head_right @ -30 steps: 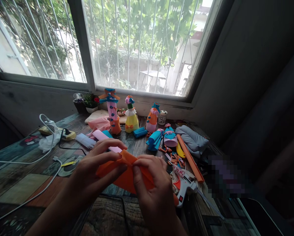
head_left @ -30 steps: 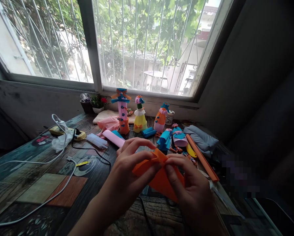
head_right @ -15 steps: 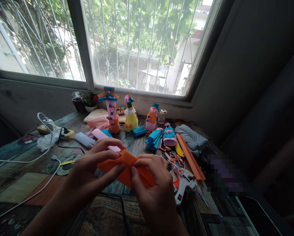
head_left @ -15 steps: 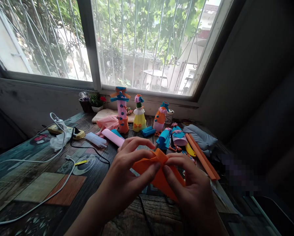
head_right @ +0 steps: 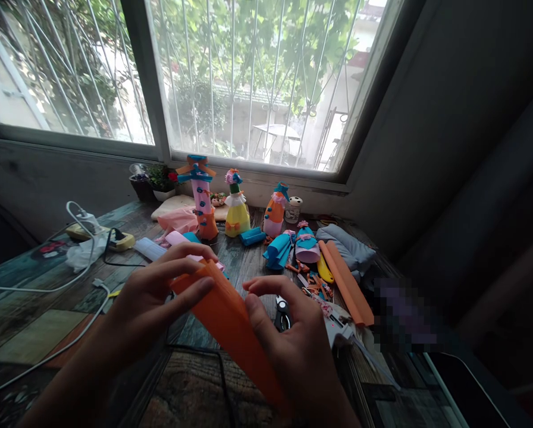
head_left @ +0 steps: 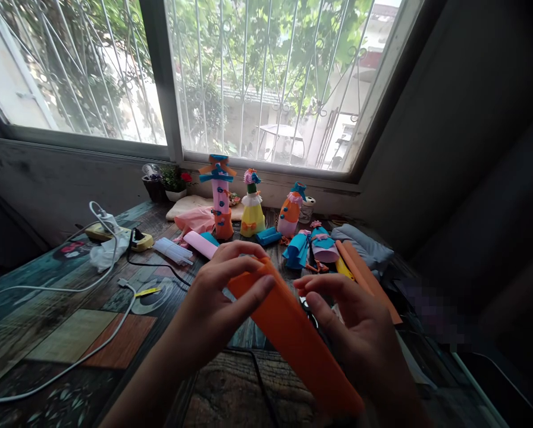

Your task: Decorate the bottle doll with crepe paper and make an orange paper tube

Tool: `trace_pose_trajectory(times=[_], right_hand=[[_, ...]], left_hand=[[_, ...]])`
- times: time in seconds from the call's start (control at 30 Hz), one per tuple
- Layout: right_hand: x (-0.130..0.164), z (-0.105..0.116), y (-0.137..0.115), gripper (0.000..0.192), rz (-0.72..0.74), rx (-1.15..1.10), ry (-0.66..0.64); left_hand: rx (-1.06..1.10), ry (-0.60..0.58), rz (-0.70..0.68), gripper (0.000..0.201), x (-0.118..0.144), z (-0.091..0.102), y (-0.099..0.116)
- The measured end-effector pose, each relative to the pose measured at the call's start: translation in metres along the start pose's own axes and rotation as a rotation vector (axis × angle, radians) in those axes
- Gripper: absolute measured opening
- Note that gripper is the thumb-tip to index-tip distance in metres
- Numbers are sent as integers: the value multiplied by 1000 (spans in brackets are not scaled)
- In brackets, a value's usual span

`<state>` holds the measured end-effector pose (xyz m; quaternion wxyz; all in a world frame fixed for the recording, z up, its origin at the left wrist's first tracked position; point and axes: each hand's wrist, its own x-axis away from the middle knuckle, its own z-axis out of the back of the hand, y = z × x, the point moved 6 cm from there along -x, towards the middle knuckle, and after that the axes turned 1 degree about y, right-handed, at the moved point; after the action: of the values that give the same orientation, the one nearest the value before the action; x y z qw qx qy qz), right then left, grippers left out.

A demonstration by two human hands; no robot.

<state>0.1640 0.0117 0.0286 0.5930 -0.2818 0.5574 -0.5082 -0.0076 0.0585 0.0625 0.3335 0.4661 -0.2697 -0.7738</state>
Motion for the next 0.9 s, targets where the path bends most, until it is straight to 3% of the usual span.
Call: trace_pose_trajectory(times=[0.23, 0.4, 0.5, 0.6, 0.73, 0.9], right_hand=[[-8, 26, 2, 11, 5, 62, 57], [-9, 27, 3, 10, 40, 110, 75], [-7, 14, -7, 12, 154, 115, -38], [1, 2, -18, 32, 266, 99, -165], [10, -8, -14, 59, 193, 110, -314], [10, -17, -4, 54, 56, 14, -403]], left_hand=[[-164, 6, -26, 15, -7, 16, -12], [-326, -102, -146, 12, 0, 5, 0], [-310, -180, -195, 10, 7, -5, 12], [-269, -229, -255, 9, 13, -8, 26], [-214, -310, -267, 11, 17, -9, 36], [-173, -306, -230, 9, 17, -6, 36]])
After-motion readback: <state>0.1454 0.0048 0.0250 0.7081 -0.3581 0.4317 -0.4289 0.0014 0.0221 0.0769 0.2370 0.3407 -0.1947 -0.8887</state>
